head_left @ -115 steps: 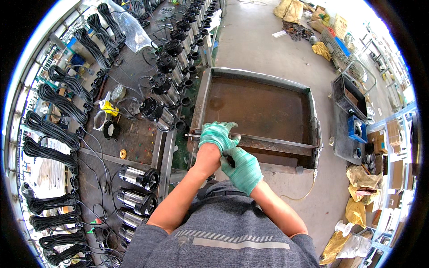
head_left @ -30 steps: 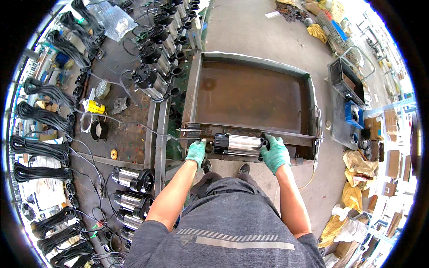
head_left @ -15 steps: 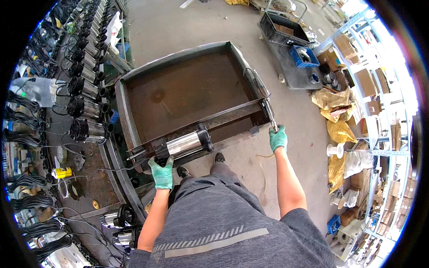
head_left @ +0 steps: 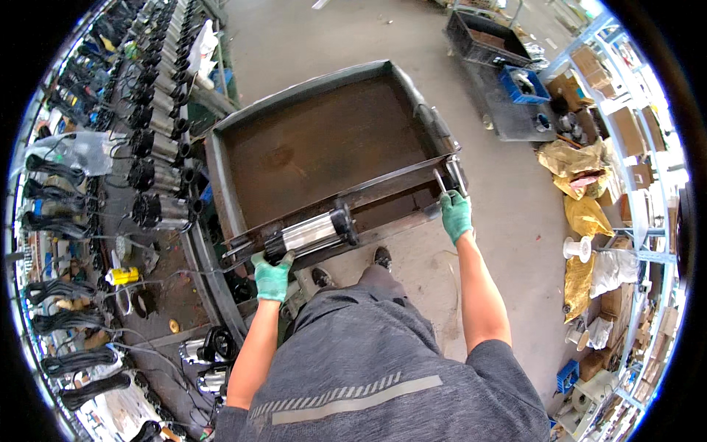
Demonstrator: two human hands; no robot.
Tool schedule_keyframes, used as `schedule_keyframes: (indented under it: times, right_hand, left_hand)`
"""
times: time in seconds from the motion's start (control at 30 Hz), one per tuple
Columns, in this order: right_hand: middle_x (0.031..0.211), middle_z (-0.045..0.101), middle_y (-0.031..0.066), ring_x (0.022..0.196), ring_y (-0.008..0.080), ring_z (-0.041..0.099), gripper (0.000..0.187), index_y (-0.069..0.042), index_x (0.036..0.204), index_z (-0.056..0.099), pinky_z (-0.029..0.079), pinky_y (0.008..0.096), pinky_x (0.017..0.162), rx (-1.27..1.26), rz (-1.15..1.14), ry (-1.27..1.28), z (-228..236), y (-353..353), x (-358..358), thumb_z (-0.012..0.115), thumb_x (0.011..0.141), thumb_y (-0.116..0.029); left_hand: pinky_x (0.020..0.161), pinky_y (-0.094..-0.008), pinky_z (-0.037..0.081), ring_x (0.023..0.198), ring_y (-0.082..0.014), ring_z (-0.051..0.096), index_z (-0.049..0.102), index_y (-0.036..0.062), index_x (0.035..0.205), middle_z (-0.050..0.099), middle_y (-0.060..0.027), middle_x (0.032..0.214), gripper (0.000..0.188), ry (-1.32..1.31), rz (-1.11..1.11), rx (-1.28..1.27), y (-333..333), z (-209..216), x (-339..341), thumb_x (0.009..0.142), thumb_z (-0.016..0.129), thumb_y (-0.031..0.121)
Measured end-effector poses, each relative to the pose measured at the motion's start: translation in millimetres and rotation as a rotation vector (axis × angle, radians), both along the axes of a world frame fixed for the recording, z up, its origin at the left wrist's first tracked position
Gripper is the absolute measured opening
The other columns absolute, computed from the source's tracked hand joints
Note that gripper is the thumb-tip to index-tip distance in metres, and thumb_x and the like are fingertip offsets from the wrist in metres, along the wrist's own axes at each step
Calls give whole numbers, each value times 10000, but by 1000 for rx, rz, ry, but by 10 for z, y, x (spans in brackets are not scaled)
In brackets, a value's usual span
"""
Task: The person repeatedly picks up cylindrical submersible pumps from a rack and places them into a rectangular metal tray filled with water. They submerge the pumps to test their operation, then lift them out and return them to the rack. This cycle is repeated for multiple units in a workshop environment.
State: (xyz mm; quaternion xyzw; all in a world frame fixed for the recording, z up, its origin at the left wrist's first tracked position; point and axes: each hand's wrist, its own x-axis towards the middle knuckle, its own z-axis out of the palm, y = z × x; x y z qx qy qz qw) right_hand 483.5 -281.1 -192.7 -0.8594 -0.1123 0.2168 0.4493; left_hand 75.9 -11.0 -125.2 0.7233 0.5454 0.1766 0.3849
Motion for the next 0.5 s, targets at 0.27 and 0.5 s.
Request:
schedule_keyframes:
  times: [0.27,0.5]
  right_hand:
    - [1043,738,170,898,282,693,236,-25,1166,708,545,375,796,233,500,44,321,547,-1078,706,963,-146]
    - [1020,681,199,924,384,650,189,-18,1100,711,532,411,808,195,757,-279,352,800,-989,683,954,-135]
  left_hand:
    - [926,-388,517,998,-287,646,493,-68,1245,677,-188,1124,772,-45,-29,-60,48,-63,-7,786,913,389]
    - [980,-386,484,1081,-301,618,469,-92,1283,646,-224,1192,812,66,-15,-48,-6,107,79,804,900,403]
